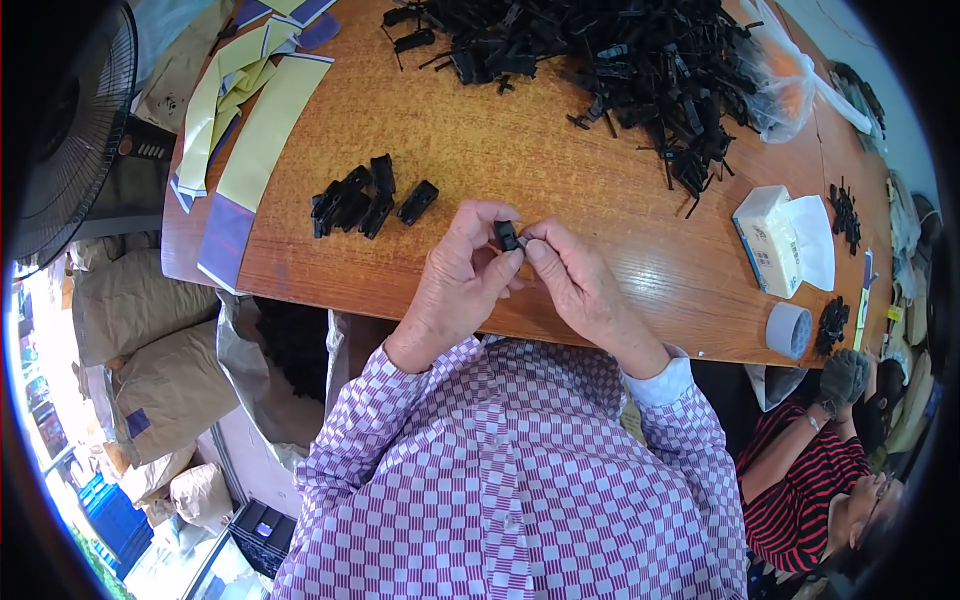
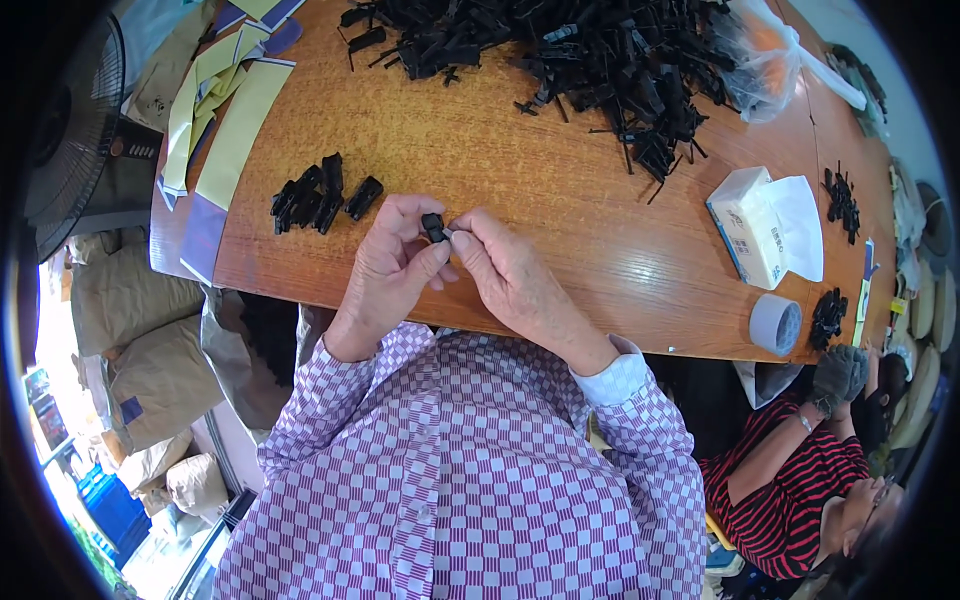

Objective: Manually assembling or inspecting small black plastic components at a workbench.

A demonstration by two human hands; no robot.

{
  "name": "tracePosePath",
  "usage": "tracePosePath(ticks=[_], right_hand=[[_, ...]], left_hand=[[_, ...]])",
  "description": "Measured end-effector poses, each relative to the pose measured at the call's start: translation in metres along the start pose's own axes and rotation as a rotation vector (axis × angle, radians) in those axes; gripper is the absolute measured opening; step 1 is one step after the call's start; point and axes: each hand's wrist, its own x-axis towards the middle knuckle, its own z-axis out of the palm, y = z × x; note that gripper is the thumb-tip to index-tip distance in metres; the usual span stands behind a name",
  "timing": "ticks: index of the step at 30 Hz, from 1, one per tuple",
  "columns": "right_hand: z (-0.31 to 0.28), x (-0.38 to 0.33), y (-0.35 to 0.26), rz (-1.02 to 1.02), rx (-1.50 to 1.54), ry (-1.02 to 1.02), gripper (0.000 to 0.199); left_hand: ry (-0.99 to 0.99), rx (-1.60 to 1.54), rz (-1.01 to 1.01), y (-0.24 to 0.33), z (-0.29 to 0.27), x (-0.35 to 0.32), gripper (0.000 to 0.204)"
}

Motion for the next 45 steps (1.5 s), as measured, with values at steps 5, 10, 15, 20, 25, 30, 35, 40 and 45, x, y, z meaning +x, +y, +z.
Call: tracePosePath(ticks=[5, 10, 15, 20, 25, 30, 35, 40, 45], right_hand=[[0.007, 0.005, 0.001, -0.048, -0.029, 0.007, 0.016], [0.009, 0.007, 0.002, -0.034, -0.049, -0.005, 0.015], [0.012, 0.006, 0.002, 0.009, -0.033, -0.005, 0.018], [0.018, 0.007, 0.006, -0.007, -0.107, 0.055, 0.016], [0.018, 0.009, 0.011, 0.003, -0.017, 0.118, 0.016], [0.007, 0.002, 0.017, 0.003, 0.100, 0.182, 0.016], [-0.007, -0.009, 0.023, 0.075, 0.275, 0.274, 0.016], [-0.008, -0.016, 0.029, 0.057, 0.566, 0.207, 0.010], [-0.012, -0.015, 0.022, 0.044, 0.706, 0.183, 0.008]], left_hand=[[0.031, 0.113, 0.039, 0.000, -0.004, 0.002, 0.034], [0.036, 0.135, -0.005, 0.002, -0.006, 0.003, 0.032], [0.029, 0.179, 0.009, 0.003, -0.006, 0.003, 0.030], [0.085, 0.440, 0.187, -0.008, -0.004, 0.004, 0.033], [0.195, 0.633, 0.269, 0.002, 0.008, 0.008, 0.032], [0.150, 0.599, 0.254, 0.006, 0.021, 0.014, 0.030], [0.073, -0.193, -0.008, 0.022, 0.031, 0.019, 0.025], [-0.024, -0.597, -0.137, 0.020, 0.019, 0.018, 0.026], [0.009, -0.626, -0.218, 0.010, 0.021, 0.017, 0.039]])
